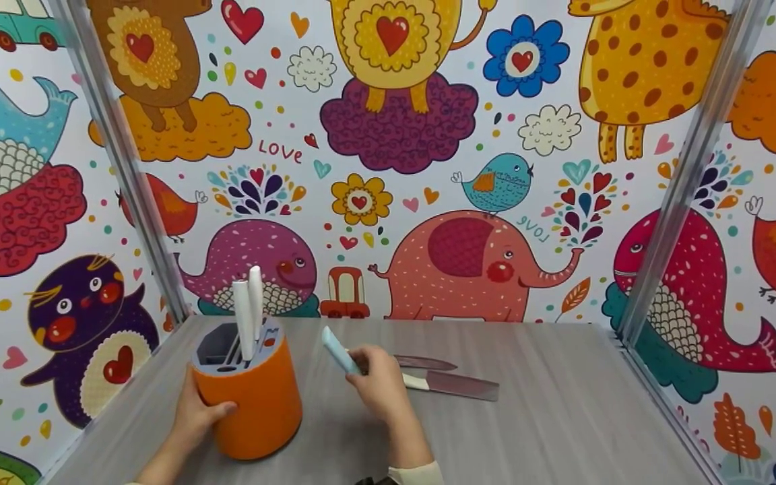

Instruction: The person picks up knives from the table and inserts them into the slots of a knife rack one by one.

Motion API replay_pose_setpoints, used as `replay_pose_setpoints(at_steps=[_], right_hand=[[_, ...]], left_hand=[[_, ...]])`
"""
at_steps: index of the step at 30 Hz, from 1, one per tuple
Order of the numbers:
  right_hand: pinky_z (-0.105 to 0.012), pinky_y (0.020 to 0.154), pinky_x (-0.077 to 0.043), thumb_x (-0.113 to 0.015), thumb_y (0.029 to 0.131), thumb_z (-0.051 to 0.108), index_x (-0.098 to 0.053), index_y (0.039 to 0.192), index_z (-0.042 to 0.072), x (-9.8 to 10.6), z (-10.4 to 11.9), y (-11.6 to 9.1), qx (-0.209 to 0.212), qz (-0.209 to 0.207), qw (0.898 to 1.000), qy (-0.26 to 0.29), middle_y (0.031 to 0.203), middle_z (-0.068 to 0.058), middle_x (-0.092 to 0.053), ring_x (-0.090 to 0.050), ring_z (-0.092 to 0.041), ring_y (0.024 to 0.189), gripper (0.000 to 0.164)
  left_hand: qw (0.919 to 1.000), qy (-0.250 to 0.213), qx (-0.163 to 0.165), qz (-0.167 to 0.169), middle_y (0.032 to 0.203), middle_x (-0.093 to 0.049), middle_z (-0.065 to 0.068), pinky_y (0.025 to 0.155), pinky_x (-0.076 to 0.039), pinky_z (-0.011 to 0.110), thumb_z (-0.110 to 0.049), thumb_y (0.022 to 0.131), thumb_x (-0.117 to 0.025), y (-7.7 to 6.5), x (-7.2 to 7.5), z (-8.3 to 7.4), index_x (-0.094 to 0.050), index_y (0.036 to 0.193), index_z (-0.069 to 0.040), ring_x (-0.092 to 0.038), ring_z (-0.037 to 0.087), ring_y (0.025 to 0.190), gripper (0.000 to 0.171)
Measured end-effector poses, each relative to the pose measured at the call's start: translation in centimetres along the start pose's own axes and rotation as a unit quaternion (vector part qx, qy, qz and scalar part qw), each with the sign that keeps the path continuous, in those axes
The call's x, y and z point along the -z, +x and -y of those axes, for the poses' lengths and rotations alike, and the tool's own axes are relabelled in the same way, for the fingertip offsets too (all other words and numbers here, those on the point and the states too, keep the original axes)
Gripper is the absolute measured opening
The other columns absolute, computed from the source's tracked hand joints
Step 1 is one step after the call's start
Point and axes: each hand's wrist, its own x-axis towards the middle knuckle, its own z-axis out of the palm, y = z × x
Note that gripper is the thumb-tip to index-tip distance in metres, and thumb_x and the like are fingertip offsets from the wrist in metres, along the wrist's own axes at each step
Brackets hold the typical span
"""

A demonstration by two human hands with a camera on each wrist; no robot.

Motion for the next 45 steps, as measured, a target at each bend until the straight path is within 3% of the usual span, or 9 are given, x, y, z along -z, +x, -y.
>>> replay_pose_setpoints(at_steps=[5, 18, 23, 28, 30, 32, 37, 41, 45], right_hand=[[-0.042, 0.091, -0.056, -0.070, 0.090, 0.008, -0.066, 0.114, 0.013, 0.5, 0.9, -0.2, 0.006, -0.007, 0.999, 0.039, 0.103, -0.006, -0.067, -0.063, -0.019, 0.095, 0.025], [-0.028, 0.086, -0.055, -0.070, 0.091, 0.010, -0.061, 0.120, 0.007, 0.1, 1.9, -0.5, 0.039, -0.009, 0.989, 0.143, 0.109, -0.016, -0.066, -0.062, -0.022, 0.100, 0.030], [-0.029, 0.087, -0.055, -0.070, 0.092, 0.012, -0.061, 0.120, 0.008, -0.5, 2.4, -0.5, 0.044, -0.008, 0.987, 0.152, 0.109, -0.013, -0.066, -0.063, -0.023, 0.101, 0.030], [-0.030, 0.088, -0.055, -0.069, 0.092, 0.012, -0.062, 0.119, 0.008, -1.3, 3.0, -0.7, 0.048, -0.001, 0.986, 0.159, 0.108, -0.011, -0.067, -0.063, -0.025, 0.100, 0.029], [-0.030, 0.087, -0.055, -0.070, 0.092, 0.012, -0.062, 0.120, 0.008, -1.6, 3.3, -0.8, 0.050, 0.001, 0.986, 0.159, 0.108, -0.011, -0.067, -0.063, -0.025, 0.100, 0.029], [-0.030, 0.086, -0.056, -0.070, 0.092, 0.013, -0.062, 0.119, 0.008, -1.8, 3.5, -0.9, 0.052, 0.002, 0.986, 0.160, 0.108, -0.011, -0.067, -0.063, -0.025, 0.099, 0.029], [-0.027, 0.088, -0.056, -0.072, 0.091, 0.018, -0.062, 0.119, 0.009, -2.5, 4.3, -1.3, 0.061, 0.014, 0.984, 0.165, 0.108, -0.012, -0.067, -0.064, -0.025, 0.099, 0.031], [-0.025, 0.090, -0.056, -0.073, 0.090, 0.020, -0.062, 0.119, 0.009, -3.1, 4.9, -1.5, 0.068, 0.023, 0.984, 0.165, 0.109, -0.012, -0.067, -0.063, -0.026, 0.099, 0.032], [-0.026, 0.089, -0.057, -0.073, 0.090, 0.017, -0.062, 0.117, 0.009, -3.9, 5.6, -1.7, 0.066, 0.032, 0.982, 0.176, 0.108, -0.011, -0.067, -0.064, -0.025, 0.098, 0.030]], left_hand=[[1.0000, 0.003, 0.002, -0.004, 0.145, -0.051, -0.004, 0.106, -0.046, 0.028, -0.023, 0.069, -0.091, 0.0, 0.1, 0.1, -0.025, 0.149, -0.029, -0.054, 0.010, 0.122, 0.104], [0.9998, -0.007, -0.017, -0.003, 0.144, -0.052, -0.004, 0.101, -0.042, 0.014, -0.021, 0.068, -0.092, 0.1, 0.0, 0.1, -0.027, 0.149, -0.026, -0.054, 0.007, 0.119, 0.104], [0.9990, -0.011, -0.039, -0.019, 0.147, -0.049, 0.001, 0.110, -0.045, 0.036, -0.019, 0.073, -0.087, 0.0, 0.2, -0.7, -0.029, 0.151, -0.021, -0.051, 0.016, 0.126, 0.097], [0.9949, -0.022, -0.072, -0.067, 0.154, -0.040, 0.013, 0.113, -0.035, 0.061, -0.030, 0.083, -0.075, -0.4, 0.4, -2.5, -0.028, 0.154, -0.015, -0.044, 0.029, 0.135, 0.087], [0.9901, -0.025, -0.094, -0.102, 0.151, -0.042, 0.016, 0.114, -0.036, 0.058, -0.028, 0.083, -0.072, -0.6, 0.4, -3.5, -0.032, 0.152, -0.012, -0.044, 0.031, 0.134, 0.081], [0.9821, -0.007, -0.116, -0.148, 0.145, -0.049, 0.016, 0.117, -0.036, 0.042, -0.023, 0.084, -0.070, -1.0, 0.2, -4.6, -0.039, 0.147, -0.008, -0.047, 0.028, 0.131, 0.073], [0.9470, 0.041, -0.186, -0.259, 0.128, -0.058, 0.015, 0.109, -0.029, 0.007, -0.011, 0.081, -0.069, -1.8, -0.2, -7.2, -0.053, 0.133, 0.000, -0.049, 0.013, 0.122, 0.055], [0.9354, 0.032, -0.221, -0.274, 0.123, -0.060, 0.015, 0.110, -0.032, 0.007, -0.002, 0.081, -0.070, -2.5, -0.5, -9.2, -0.057, 0.128, 0.001, -0.050, 0.005, 0.119, 0.048], [0.9373, -0.002, -0.238, -0.255, 0.123, -0.062, 0.013, 0.109, -0.036, 0.010, 0.009, 0.081, -0.069, -3.7, -1.1, -11.1, -0.058, 0.125, 0.000, -0.054, 0.006, 0.119, 0.046]])
